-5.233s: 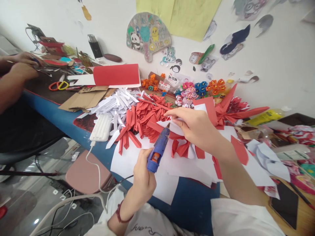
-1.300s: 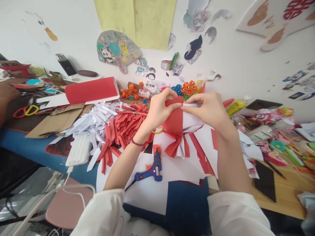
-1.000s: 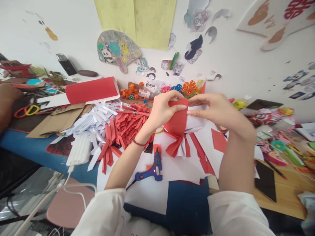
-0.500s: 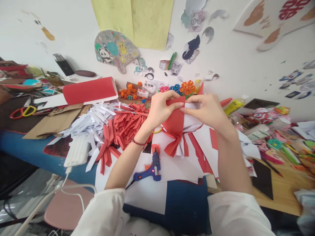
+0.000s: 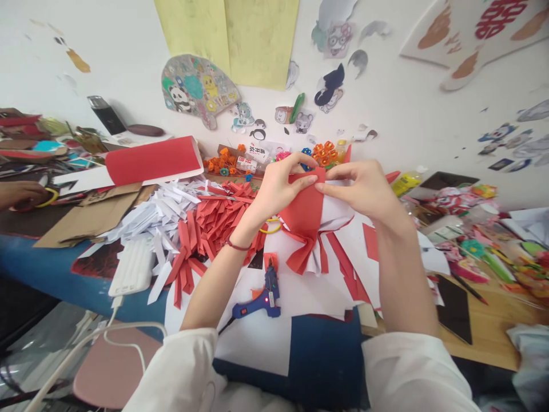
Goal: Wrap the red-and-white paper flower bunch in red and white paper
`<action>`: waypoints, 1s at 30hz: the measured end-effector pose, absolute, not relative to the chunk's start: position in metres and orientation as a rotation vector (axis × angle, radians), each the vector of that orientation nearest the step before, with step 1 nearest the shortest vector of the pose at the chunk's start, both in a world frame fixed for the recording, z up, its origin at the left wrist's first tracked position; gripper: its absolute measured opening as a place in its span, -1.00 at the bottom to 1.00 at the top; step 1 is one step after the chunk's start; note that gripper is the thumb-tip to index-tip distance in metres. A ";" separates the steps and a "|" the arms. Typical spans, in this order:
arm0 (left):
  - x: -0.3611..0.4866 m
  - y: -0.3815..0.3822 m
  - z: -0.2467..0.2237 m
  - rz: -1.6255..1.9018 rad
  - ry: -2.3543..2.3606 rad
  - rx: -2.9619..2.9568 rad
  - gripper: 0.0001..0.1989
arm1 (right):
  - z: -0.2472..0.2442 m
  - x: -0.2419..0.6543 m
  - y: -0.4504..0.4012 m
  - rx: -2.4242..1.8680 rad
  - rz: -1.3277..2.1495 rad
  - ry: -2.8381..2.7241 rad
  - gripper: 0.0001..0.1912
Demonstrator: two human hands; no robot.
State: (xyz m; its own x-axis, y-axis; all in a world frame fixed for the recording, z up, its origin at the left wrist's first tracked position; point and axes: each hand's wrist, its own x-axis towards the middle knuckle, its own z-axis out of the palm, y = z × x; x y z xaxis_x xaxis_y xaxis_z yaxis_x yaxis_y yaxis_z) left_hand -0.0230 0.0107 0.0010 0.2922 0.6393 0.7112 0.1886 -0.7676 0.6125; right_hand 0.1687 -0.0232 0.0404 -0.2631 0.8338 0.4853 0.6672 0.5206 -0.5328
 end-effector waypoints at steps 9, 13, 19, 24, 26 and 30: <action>-0.026 0.020 0.001 1.347 0.770 2.259 -0.85 | 0.030 0.193 -0.065 -1.140 0.145 -1.756 -0.48; -0.022 0.027 0.007 1.229 0.795 2.299 -0.68 | -0.036 0.203 -0.115 -1.581 0.153 -1.356 -0.42; -0.013 0.025 0.016 1.163 0.827 2.298 -0.43 | -0.117 0.170 -0.121 -1.842 0.778 -1.560 -0.52; -0.006 0.014 0.019 1.217 0.763 2.359 -0.37 | -0.129 0.162 -0.087 -1.786 0.986 -1.354 -0.56; -0.002 0.010 0.019 1.232 0.767 2.400 -0.40 | -0.133 0.163 -0.076 -1.838 1.047 -1.207 -0.55; 0.011 -0.002 0.019 1.276 0.803 2.503 -0.53 | -0.144 0.158 -0.066 -1.779 1.036 -1.012 -0.59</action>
State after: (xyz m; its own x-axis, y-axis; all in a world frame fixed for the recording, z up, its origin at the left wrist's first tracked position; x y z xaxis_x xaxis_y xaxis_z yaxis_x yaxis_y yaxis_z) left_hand 0.0114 -0.0015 0.0186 0.4739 0.5601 0.6795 0.3703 -0.8268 0.4234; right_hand 0.1581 -0.0663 -0.1442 0.3379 0.9070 -0.2515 0.2300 -0.3387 -0.9123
